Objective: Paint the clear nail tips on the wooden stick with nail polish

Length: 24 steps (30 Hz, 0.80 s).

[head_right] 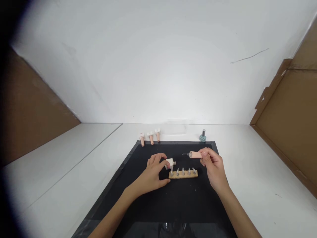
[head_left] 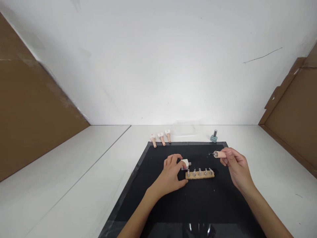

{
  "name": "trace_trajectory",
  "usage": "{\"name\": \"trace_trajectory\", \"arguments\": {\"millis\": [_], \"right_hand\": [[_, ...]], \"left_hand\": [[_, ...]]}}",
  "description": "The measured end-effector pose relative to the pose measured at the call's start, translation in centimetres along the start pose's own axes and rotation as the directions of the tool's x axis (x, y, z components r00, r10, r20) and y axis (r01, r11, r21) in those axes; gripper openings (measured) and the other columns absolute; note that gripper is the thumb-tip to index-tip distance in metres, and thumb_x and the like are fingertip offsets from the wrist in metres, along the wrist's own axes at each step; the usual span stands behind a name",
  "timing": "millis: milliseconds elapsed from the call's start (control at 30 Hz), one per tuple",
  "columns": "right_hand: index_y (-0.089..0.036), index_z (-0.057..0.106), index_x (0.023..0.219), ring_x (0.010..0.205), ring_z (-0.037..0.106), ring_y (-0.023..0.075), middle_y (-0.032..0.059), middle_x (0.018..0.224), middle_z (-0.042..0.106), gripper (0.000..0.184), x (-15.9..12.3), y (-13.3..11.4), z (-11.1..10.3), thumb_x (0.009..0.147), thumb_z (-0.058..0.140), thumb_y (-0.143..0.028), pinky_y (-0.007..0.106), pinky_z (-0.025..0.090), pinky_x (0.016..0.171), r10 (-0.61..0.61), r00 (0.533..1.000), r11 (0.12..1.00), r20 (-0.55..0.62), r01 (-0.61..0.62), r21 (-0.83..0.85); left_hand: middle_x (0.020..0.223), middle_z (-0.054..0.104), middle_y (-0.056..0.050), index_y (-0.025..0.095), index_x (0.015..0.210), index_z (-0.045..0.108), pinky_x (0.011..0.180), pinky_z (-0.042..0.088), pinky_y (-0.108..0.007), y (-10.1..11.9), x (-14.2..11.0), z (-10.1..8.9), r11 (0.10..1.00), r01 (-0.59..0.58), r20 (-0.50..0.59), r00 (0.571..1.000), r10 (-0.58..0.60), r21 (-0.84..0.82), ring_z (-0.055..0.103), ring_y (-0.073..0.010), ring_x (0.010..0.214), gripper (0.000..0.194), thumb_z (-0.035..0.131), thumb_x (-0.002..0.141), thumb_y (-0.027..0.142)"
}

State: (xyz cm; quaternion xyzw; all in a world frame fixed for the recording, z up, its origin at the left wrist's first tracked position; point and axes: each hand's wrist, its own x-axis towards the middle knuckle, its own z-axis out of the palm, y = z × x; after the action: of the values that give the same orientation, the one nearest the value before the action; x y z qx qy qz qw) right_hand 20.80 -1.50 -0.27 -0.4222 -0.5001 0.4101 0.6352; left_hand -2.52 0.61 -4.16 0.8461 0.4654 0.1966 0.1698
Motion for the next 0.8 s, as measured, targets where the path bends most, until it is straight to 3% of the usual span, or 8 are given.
{"name": "trace_trajectory", "arguments": {"millis": [333,433,533,633,800], "right_hand": [[-0.019,0.069,0.066,0.053,0.036,0.0119,-0.0046,0.055,0.040,0.043,0.0,0.2,-0.2,0.071,0.067,-0.061,0.028,0.028,0.053,0.063,0.997,0.998,-0.047,-0.062,0.025],[-0.018,0.067,0.066,0.053,0.035,0.0115,-0.0055,0.053,0.039,0.043,0.2,0.3,0.0,0.068,0.070,-0.061,0.026,0.029,0.052,0.128,0.987,0.991,-0.094,-0.123,0.048],[-0.018,0.060,0.058,0.050,0.034,0.0106,-0.0062,0.051,0.039,0.044,0.7,0.9,-0.1,0.066,0.073,-0.059,0.025,0.031,0.049,0.229,0.962,0.971,-0.148,-0.216,0.098],[-0.018,0.058,0.059,0.047,0.036,0.0108,-0.0062,0.051,0.040,0.045,1.2,2.2,-0.7,0.065,0.073,-0.060,0.024,0.034,0.044,0.340,0.923,0.935,-0.179,-0.310,0.174],[-0.020,0.060,0.067,0.042,0.039,0.0120,-0.0071,0.050,0.039,0.042,1.7,4.2,-1.3,0.068,0.070,-0.061,0.024,0.039,0.038,0.435,0.885,0.877,-0.166,-0.374,0.303]], "left_hand": [[0.121,0.048,-0.010,0.022,0.086,0.069,0.092,0.034,-0.054,-0.2,-0.2,1.6,0.979,-0.036,-0.056,0.997,0.048,0.199,0.038,-0.0377,0.114,0.029,0.081,0.061,0.030],[0.123,0.048,-0.011,0.021,0.081,0.070,0.093,0.034,-0.056,0.2,-0.2,1.7,0.981,-0.026,-0.052,0.998,0.037,0.194,0.037,-0.0389,0.117,0.019,0.077,0.065,0.026],[0.120,0.049,-0.010,0.020,0.075,0.069,0.092,0.038,-0.052,0.5,0.0,1.5,0.996,-0.031,-0.060,0.998,0.036,0.086,0.041,-0.0347,0.113,0.009,0.073,0.067,0.021],[0.112,0.050,-0.008,0.020,0.076,0.067,0.091,0.043,-0.043,0.4,0.1,1.2,0.989,-0.059,-0.144,0.989,0.039,-0.135,0.047,-0.0263,0.105,0.007,0.069,0.069,0.019],[0.099,0.050,-0.007,0.018,0.075,0.062,0.074,0.049,-0.032,0.2,0.4,0.6,0.873,-0.144,-0.295,0.955,-0.001,-0.466,0.053,-0.0172,0.081,0.008,0.064,0.071,0.024]]}}
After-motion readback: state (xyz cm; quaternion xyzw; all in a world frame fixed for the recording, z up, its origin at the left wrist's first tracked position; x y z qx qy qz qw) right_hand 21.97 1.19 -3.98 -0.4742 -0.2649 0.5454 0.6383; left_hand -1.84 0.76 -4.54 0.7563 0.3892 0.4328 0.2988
